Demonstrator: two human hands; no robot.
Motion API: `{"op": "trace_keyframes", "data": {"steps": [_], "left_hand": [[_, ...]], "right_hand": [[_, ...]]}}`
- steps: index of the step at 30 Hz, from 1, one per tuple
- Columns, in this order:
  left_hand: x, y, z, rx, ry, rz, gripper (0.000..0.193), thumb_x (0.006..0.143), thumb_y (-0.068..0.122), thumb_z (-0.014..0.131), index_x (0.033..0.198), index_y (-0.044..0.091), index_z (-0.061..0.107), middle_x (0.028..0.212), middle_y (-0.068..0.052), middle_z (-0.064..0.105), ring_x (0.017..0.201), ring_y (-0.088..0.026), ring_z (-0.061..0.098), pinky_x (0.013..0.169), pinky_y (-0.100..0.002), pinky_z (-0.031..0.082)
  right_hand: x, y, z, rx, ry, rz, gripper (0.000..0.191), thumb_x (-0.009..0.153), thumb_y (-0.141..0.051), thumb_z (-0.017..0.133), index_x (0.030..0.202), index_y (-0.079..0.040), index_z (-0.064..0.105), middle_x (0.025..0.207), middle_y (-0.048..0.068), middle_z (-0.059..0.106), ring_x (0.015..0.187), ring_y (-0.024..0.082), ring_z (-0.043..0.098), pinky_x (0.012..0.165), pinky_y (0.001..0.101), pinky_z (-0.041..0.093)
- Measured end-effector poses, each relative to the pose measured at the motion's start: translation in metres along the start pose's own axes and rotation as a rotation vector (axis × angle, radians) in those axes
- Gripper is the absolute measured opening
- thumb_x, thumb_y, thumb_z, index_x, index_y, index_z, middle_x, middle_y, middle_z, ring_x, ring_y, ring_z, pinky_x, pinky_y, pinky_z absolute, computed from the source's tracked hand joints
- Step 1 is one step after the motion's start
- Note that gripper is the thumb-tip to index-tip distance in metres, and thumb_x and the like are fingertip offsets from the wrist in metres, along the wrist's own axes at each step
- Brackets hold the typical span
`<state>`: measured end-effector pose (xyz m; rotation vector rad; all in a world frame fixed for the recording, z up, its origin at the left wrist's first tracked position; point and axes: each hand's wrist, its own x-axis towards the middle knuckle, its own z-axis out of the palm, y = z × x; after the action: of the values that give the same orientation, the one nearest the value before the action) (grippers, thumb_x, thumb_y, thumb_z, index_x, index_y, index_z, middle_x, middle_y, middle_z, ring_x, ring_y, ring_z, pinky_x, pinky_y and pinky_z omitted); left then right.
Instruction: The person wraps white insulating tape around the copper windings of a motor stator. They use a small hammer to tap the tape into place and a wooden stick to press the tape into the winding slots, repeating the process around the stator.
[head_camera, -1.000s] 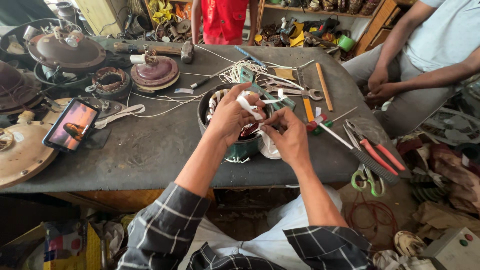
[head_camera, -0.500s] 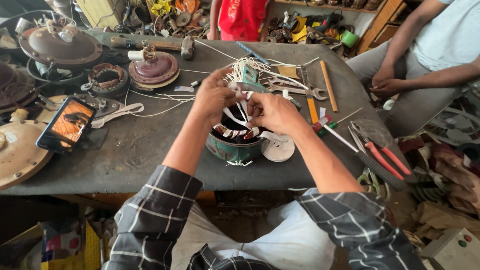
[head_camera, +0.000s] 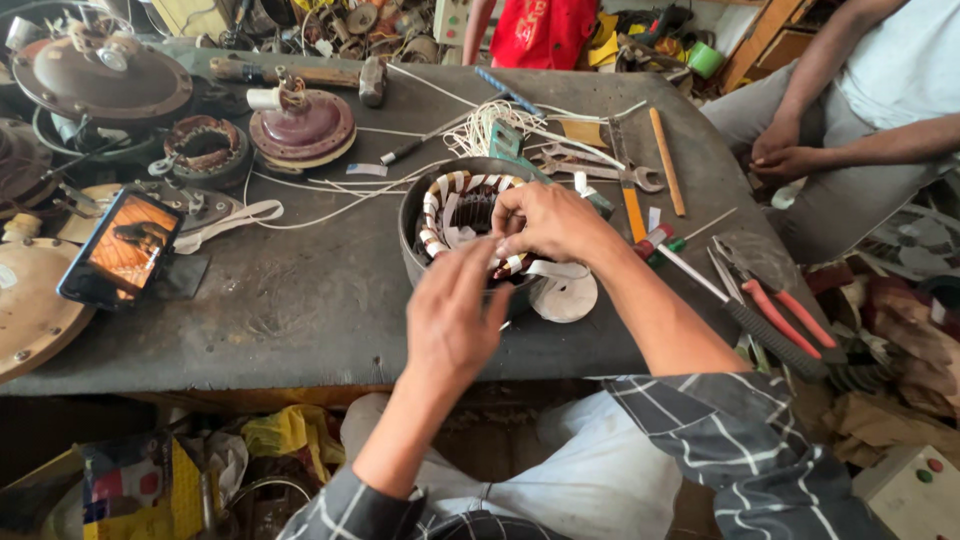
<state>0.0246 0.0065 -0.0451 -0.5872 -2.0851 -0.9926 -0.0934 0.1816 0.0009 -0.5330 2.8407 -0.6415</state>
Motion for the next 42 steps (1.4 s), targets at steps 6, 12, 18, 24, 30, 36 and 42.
{"op": "trace_keyframes", "data": {"steps": [6,12,18,24,30,36,42], "left_hand": [[-0.013,-0.007,0.035,-0.033,-0.031,-0.006,0.068,0.076,0.007,0.080,0.139,0.002,0.054,0.120,-0.015,0.067,0.115,-0.034,0.062,0.102,-0.045,0.047],[-0.014,-0.008,0.039,-0.062,-0.046,-0.036,0.071,0.075,0.006,0.081,0.141,0.002,0.052,0.117,-0.015,0.068,0.113,-0.034,0.060,0.099,-0.045,0.045],[-0.006,-0.004,0.032,-0.061,-0.128,-0.072,0.071,0.075,0.005,0.080,0.140,0.000,0.051,0.113,-0.015,0.070,0.112,-0.035,0.060,0.097,-0.047,0.043],[0.004,-0.009,0.029,-0.018,-0.193,-0.033,0.072,0.075,0.009,0.079,0.139,-0.003,0.049,0.110,-0.014,0.071,0.108,-0.034,0.060,0.092,-0.047,0.043],[0.006,-0.008,0.029,-0.005,-0.203,-0.039,0.071,0.075,0.010,0.079,0.139,-0.003,0.050,0.102,-0.013,0.073,0.106,-0.034,0.060,0.091,-0.047,0.043],[0.006,-0.008,0.032,-0.005,-0.224,-0.056,0.072,0.075,0.011,0.079,0.139,-0.002,0.050,0.098,-0.013,0.073,0.106,-0.034,0.060,0.092,-0.047,0.042],[0.002,-0.009,0.034,0.019,-0.209,-0.045,0.071,0.075,0.012,0.081,0.139,-0.002,0.052,0.102,-0.014,0.073,0.108,-0.035,0.061,0.094,-0.047,0.044]], "right_hand": [[-0.004,0.002,0.002,0.042,0.056,0.033,0.017,0.073,-0.022,0.080,0.087,-0.015,0.075,0.081,-0.001,0.079,0.075,0.015,0.075,0.070,0.0315,0.054],[-0.006,-0.003,0.002,0.010,0.083,0.062,0.019,0.071,-0.018,0.078,0.089,-0.014,0.076,0.083,-0.001,0.080,0.079,0.016,0.076,0.071,0.0322,0.055],[-0.040,-0.015,0.005,0.100,0.429,-0.180,0.022,0.091,-0.019,0.070,0.111,-0.011,0.073,0.099,0.008,0.077,0.090,0.024,0.074,0.076,0.0363,0.056],[-0.122,0.011,0.009,-0.044,0.295,0.029,0.028,0.092,-0.034,0.069,0.098,-0.008,0.075,0.079,0.012,0.075,0.069,0.028,0.072,0.066,0.0407,0.052],[-0.183,0.059,0.009,0.225,0.181,0.322,0.030,0.091,-0.036,0.068,0.098,-0.009,0.077,0.076,0.012,0.074,0.065,0.024,0.069,0.064,0.0388,0.051],[-0.254,0.111,0.011,-0.144,0.106,0.919,0.028,0.091,-0.032,0.069,0.106,-0.010,0.077,0.089,0.010,0.076,0.074,0.022,0.071,0.070,0.0361,0.053],[-0.322,0.147,0.009,-0.357,-0.084,1.201,0.030,0.090,-0.028,0.069,0.113,-0.011,0.076,0.102,0.008,0.078,0.083,0.020,0.073,0.077,0.0334,0.054]]}}
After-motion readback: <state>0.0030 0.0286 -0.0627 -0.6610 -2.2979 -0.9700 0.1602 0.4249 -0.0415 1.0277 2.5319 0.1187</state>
